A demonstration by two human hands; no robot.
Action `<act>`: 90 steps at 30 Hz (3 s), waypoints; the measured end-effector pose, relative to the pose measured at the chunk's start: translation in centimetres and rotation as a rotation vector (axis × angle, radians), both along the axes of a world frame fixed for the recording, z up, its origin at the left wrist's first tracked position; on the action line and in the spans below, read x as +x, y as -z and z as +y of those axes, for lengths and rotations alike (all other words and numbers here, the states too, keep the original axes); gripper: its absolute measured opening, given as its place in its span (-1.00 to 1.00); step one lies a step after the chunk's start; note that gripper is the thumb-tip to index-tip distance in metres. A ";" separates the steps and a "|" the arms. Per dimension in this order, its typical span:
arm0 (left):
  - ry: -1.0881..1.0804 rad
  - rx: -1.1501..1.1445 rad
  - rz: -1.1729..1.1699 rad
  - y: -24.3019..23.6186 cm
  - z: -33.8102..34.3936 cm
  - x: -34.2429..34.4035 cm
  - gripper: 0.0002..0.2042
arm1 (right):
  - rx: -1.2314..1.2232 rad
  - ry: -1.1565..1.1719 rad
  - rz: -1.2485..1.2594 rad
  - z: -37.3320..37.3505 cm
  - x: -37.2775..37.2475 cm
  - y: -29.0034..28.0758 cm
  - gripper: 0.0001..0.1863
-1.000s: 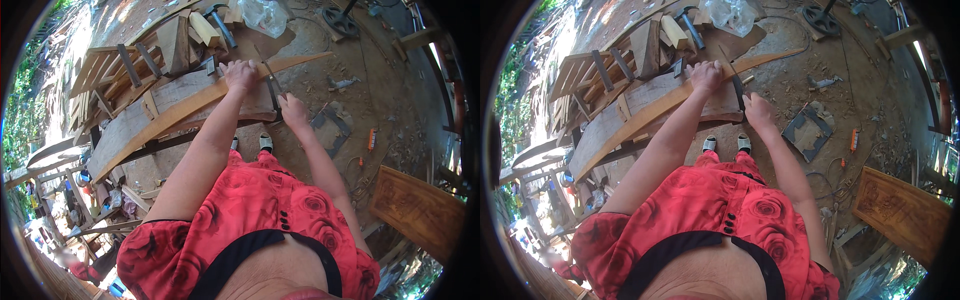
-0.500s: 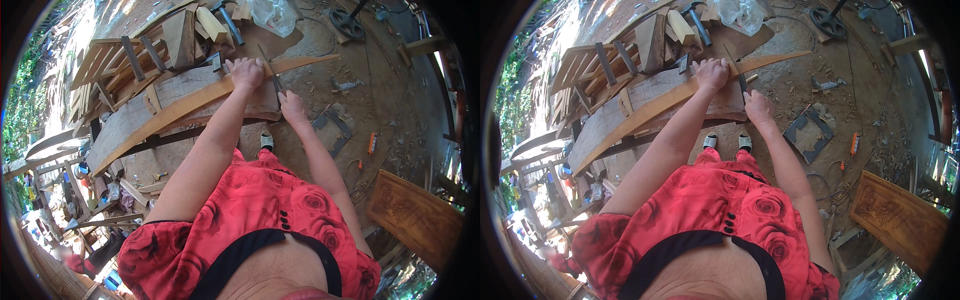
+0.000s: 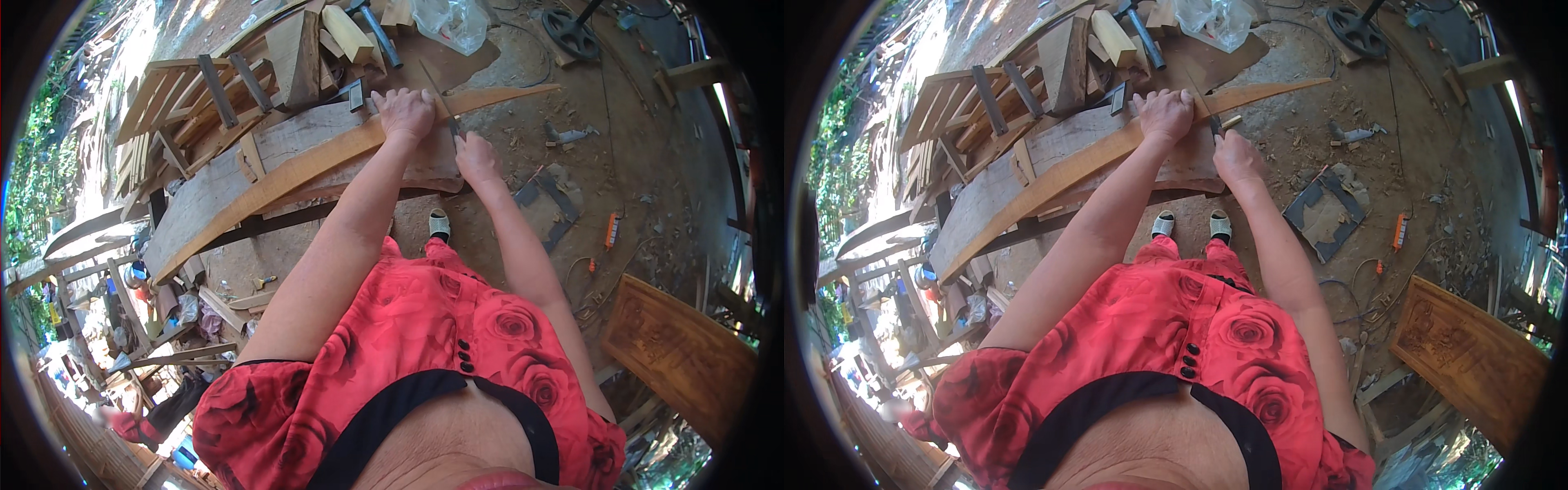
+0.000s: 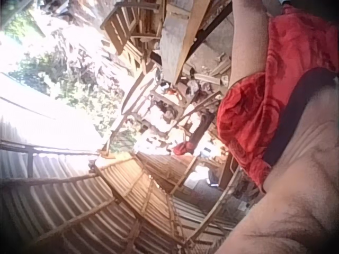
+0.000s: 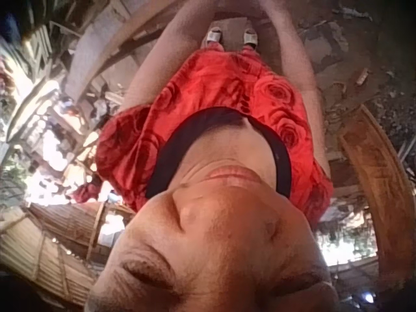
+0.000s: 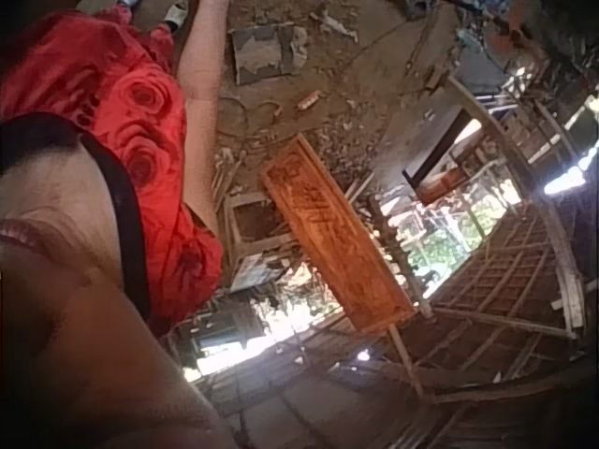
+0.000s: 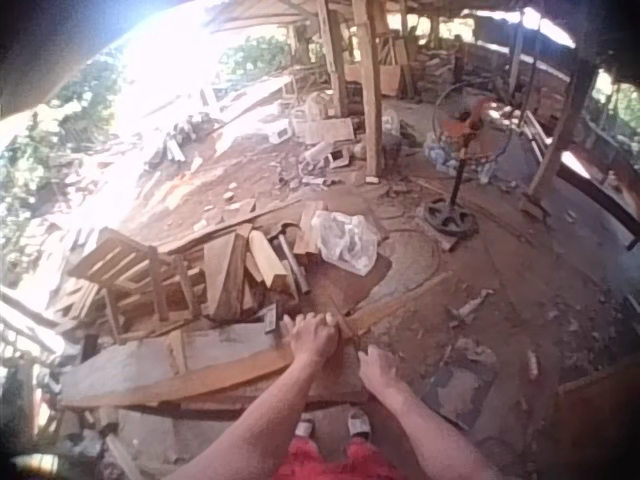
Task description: The person cuts and shapes a curved piece of wood using a saw blade, measures the piece with a metal ruler, and cuts the wood further with the saw blade.
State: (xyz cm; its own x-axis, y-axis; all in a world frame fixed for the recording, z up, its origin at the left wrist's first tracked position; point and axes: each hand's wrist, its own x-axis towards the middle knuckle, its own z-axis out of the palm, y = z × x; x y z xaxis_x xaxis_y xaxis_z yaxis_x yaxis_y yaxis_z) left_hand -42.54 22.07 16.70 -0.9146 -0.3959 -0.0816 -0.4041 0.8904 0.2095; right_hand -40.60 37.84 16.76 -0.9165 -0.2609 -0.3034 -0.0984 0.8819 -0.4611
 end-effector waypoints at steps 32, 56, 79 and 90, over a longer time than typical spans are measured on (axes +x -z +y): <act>-0.031 0.068 0.068 1.0 -0.3 0.4 -0.52 | -0.038 0.034 -0.041 4.8 5.7 0.4 -0.67; -0.023 -0.012 0.008 0.4 -0.1 0.2 -0.52 | -0.061 0.023 -0.004 3.6 4.8 0.1 -0.67; -0.024 0.023 0.085 1.9 -0.5 0.0 -0.52 | -0.288 0.073 -0.011 5.6 3.9 -0.5 -0.58; -0.028 0.000 0.016 0.8 -0.2 -0.1 -0.52 | -0.122 0.024 -0.002 2.3 2.1 1.4 -0.57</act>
